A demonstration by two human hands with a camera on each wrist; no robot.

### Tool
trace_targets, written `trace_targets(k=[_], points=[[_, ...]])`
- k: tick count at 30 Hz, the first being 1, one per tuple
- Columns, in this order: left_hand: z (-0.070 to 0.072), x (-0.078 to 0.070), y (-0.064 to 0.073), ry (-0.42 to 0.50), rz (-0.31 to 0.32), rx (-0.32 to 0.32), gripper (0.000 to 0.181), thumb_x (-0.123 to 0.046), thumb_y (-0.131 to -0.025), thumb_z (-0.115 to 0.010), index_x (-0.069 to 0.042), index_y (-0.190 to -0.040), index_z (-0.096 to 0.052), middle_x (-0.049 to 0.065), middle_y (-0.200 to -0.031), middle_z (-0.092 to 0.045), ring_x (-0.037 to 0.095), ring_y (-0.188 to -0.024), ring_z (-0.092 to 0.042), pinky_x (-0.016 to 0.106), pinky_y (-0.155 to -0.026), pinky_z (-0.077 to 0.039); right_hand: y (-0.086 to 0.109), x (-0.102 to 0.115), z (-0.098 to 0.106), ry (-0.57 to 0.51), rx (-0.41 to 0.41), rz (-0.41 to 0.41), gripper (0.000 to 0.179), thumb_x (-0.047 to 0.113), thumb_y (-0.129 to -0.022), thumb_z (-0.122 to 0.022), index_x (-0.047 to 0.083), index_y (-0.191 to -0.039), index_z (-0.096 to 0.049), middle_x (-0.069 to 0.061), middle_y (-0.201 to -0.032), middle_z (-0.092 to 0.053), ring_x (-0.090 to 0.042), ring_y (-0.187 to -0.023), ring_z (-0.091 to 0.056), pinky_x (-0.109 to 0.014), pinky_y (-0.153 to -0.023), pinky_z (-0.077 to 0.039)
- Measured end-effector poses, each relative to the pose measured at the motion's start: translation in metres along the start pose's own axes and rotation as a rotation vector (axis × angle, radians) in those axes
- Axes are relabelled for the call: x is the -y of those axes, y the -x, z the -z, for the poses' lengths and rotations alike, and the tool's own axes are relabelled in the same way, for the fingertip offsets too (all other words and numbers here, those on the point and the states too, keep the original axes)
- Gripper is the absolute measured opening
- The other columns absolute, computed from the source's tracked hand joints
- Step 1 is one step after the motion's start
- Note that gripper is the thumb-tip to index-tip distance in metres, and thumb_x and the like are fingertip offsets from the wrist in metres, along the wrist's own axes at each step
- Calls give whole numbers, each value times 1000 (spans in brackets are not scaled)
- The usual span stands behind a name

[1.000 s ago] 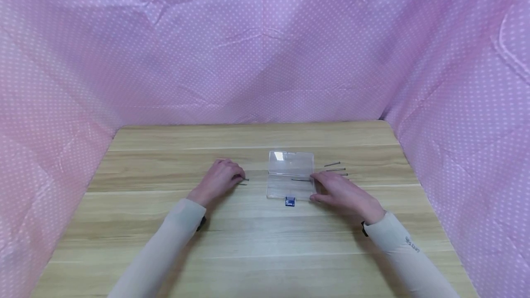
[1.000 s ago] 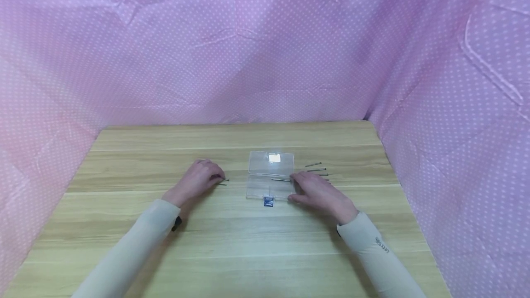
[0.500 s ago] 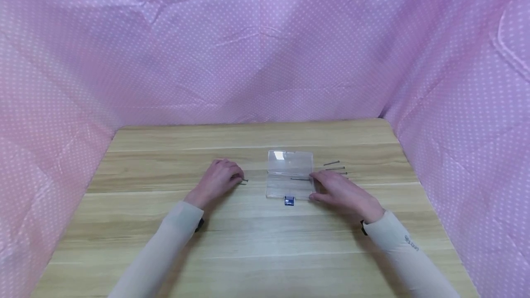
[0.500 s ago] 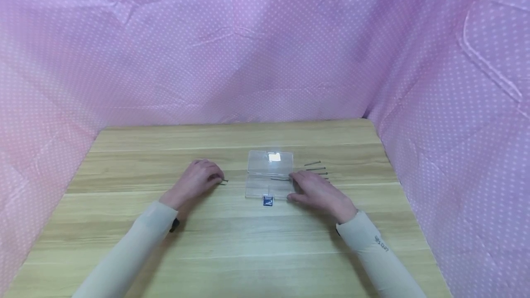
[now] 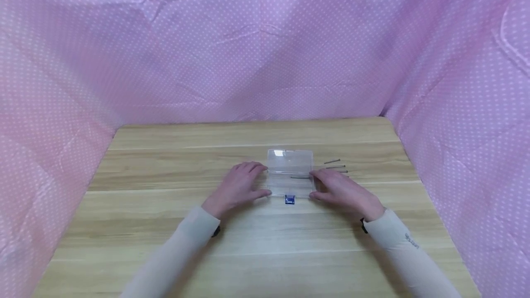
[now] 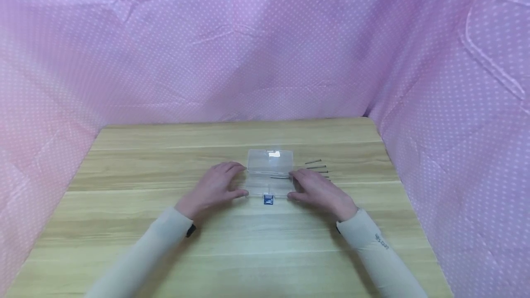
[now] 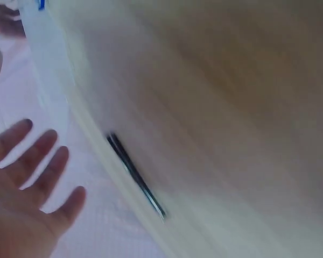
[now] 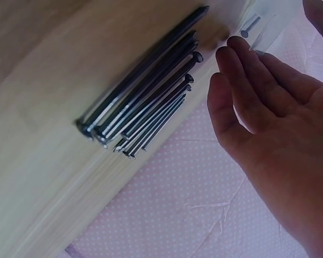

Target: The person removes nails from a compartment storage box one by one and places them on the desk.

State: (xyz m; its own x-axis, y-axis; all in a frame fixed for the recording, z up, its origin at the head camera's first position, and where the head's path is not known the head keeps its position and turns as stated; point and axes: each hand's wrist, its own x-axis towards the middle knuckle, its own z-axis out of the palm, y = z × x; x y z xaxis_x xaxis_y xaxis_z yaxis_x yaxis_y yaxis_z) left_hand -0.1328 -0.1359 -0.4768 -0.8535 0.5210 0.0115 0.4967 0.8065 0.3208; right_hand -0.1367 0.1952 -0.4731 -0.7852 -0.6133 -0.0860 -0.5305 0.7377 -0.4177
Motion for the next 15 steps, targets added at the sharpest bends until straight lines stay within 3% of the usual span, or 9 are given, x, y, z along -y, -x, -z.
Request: trace_targets(k=[3, 6, 12, 15], points=[[-5, -10, -2, 25, 44, 47, 89, -67, -85, -74, -9, -150, -52, 11, -147, -55, 32, -137, -50, 53, -116, -38, -1, 1, 0, -3, 10, -9, 63, 37, -96, -76, -3, -140, -57, -15, -130, -66, -32, -122, -62, -52, -105, -50], [-11, -16, -4, 33, 74, 54, 95, -69, -82, -76, -8, -151, -51, 11, -143, -56, 30, -131, -53, 51, -114, -41, -1, 2, 1, -6, 17, -12, 63, 36, -95, -76, -3, -142, -56, -16, -132, -65, -33, -123, -61, -52, -106, -49], [-17, -20, -5, 33, 103, 44, 87, -65, -82, -79, -9, -145, -58, 10, -127, -63, 26, -112, -58, 44, -103, -48, -1, 2, 1, -15, 23, -13, 64, 35, -95, -76, -2, -144, -55, -18, -136, -63, -35, -128, -59, -54, -109, -46], [-19, -22, -5, 49, 109, 47, 80, -60, -84, -80, -9, -142, -61, 10, -128, -65, 27, -115, -58, 45, -106, -47, 0, 3, 2, -30, 26, -19, 66, 36, -95, -76, -2, -145, -55, -18, -139, -62, -35, -130, -58, -54, -110, -45]])
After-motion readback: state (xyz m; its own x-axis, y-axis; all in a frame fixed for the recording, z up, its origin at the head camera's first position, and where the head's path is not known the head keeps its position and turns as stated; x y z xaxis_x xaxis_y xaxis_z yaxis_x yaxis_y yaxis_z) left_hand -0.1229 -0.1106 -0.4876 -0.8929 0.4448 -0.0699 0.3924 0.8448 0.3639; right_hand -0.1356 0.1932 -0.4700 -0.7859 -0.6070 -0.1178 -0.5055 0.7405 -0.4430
